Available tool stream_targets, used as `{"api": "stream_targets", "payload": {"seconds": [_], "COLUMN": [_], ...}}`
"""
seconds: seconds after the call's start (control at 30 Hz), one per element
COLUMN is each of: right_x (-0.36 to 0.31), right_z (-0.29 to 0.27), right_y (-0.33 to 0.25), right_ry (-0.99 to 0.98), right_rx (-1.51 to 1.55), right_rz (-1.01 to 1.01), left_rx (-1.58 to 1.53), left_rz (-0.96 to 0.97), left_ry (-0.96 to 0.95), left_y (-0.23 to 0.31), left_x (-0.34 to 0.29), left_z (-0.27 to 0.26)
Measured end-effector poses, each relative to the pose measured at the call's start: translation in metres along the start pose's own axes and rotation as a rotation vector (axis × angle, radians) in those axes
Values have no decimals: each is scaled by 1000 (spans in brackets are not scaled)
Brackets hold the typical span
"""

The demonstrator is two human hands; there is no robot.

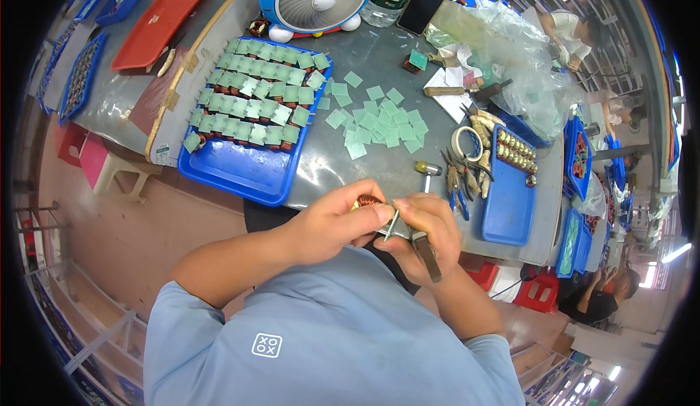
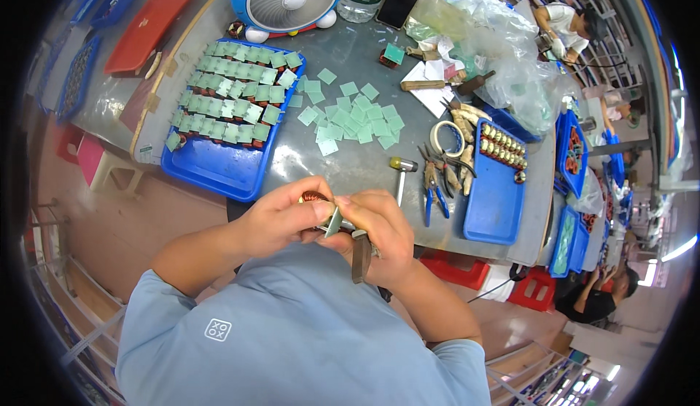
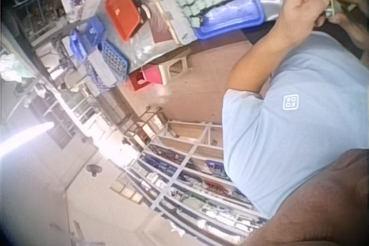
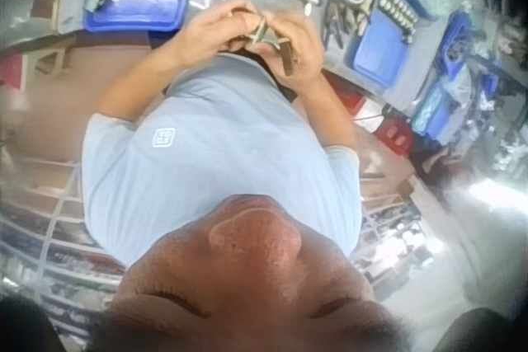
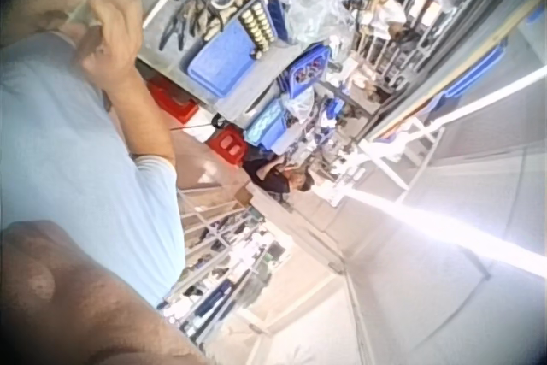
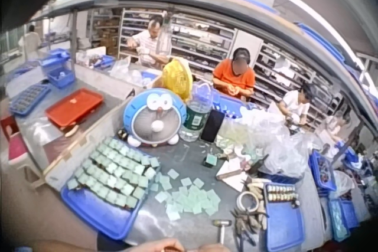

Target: Assembling a small electrical transformer core by attaching metal plates and wire components using pliers and a hammer.

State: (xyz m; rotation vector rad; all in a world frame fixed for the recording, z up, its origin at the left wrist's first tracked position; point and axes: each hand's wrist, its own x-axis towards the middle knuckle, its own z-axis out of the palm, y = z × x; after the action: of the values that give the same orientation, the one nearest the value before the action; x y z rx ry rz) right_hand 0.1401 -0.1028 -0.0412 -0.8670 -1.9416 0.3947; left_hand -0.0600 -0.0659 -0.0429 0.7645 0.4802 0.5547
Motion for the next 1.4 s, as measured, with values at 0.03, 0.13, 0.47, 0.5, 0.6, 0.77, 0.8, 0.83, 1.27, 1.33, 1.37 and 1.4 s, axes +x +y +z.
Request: {"api": "stream_targets", "payload": {"seconds": [0.03,0.13,0.47,0.5,0.6,0.77,0.8,0.83,1.27,1.33,1.37,1.4], "right_x": [-3,-6,-2,-4,-9,-6,-5,-4,6,5,7,9], "right_z": [0,6,-1,-1,3,10,11,10,16,18,18,16], "right_y": [0,3,2,2,1,-2,0,1,-7,-4,-3,-3], "right_ry": [-15,52,-14,-18,-9,62,55,43,49,47,45,38], "right_rx": [-13,-46,-68,-85,-87,-62,-76,-90,-174,-149,-147,-145], "right_rz": [8,9,11,2,-12,34,6,-20,-127,-131,-133,-133], "left_rx": [58,229,393,372,322,277,308,336,197,145,144,118], "left_rz": [10,53,56,29,31,107,95,84,274,273,275,249], "left_ry": [26,101,47,26,18,16,19,24,223,243,245,218], "left_y": [1,6,21,17,5,5,10,11,-7,-8,-7,-7], "left_x": [-1,-1,-5,-3,-4,-5,-8,-10,-15,-16,-15,-14], "left_z": [2,6,3,0,-3,-4,-4,-3,11,11,9,7]}}
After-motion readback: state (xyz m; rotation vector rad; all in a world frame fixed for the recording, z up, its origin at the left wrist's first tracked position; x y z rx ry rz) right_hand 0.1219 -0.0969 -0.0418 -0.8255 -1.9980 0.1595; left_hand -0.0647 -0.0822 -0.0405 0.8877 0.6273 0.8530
